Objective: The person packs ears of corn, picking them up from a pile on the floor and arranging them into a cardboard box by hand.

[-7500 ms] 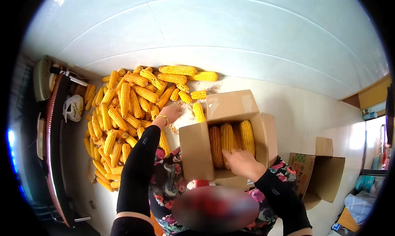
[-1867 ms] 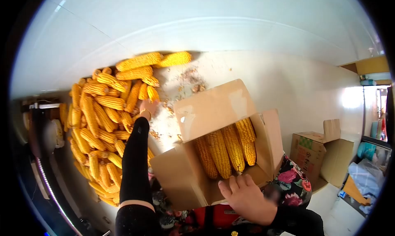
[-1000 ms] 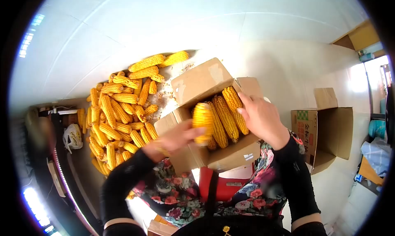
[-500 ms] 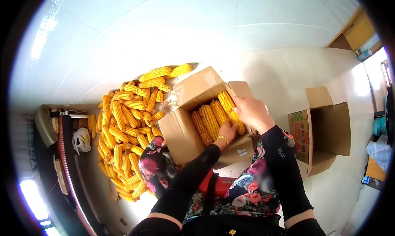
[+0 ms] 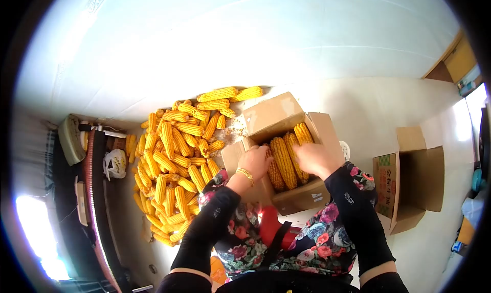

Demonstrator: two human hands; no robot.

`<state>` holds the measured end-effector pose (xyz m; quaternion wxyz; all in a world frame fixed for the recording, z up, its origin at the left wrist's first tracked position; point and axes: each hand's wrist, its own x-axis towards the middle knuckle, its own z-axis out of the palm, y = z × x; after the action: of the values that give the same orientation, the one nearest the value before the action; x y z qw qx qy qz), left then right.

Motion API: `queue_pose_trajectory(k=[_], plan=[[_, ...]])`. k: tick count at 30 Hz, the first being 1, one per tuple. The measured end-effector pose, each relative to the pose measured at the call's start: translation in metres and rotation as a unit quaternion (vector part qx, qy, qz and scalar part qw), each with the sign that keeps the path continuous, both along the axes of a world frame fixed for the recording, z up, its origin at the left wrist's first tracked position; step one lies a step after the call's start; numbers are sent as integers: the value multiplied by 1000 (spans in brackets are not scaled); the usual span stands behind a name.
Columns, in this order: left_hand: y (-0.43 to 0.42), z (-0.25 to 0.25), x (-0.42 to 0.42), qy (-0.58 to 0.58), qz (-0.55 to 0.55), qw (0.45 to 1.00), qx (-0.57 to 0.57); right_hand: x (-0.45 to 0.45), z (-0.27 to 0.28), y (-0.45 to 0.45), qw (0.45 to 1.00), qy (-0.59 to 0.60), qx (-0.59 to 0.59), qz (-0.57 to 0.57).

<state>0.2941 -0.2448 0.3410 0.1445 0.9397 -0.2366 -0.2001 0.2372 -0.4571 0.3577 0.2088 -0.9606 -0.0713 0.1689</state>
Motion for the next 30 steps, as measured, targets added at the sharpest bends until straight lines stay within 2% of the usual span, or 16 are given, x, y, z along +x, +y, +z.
queue_pose_trajectory(k=[1,3,7,10,12,14,16,17,18,19,20,21,24,27,29,30], plan=[[-7,10,4,0,1,1000,-5,0,-5,1,1000,7,-7,14],[-17,25,5,-31,-4,977,-212,2,-14,3,1000,19,-10,11],[-12,20,20,-81,-10,985,-153,10,-3,9,998,53,-27,28],[10,34,54,-140,43,956,-255,15,-4,5,997,64,-28,20],[54,39,79,-169,169,933,-268,17,9,6,996,82,-20,-1],[105,41,77,-126,329,851,-389,15,-4,1,999,52,-15,-4],[187,-18,73,-46,427,789,-440,11,-8,-2,999,44,-21,-8],[206,-18,49,-5,463,783,-414,7,-10,-3,999,45,-26,-3],[232,-36,25,-58,473,839,-263,2,-12,-3,998,46,-31,0],[313,-138,7,-183,360,910,-89,-5,-15,-4,998,46,-29,-1],[310,-131,-31,-96,373,921,65,-12,-18,-5,999,43,-27,9],[331,-161,-60,-74,101,921,368,-18,-18,-3,999,38,-25,21],[372,-231,-175,-53,-66,933,350,-57,-4,10,999,13,-25,26],[368,-273,-256,38,-109,937,329,-97,-17,28,998,46,-14,52],[343,-280,-292,192,132,953,192,-122,-37,36,984,-114,-81,110],[329,-281,-303,250,317,908,111,-124,-43,37,989,-73,-74,102]])
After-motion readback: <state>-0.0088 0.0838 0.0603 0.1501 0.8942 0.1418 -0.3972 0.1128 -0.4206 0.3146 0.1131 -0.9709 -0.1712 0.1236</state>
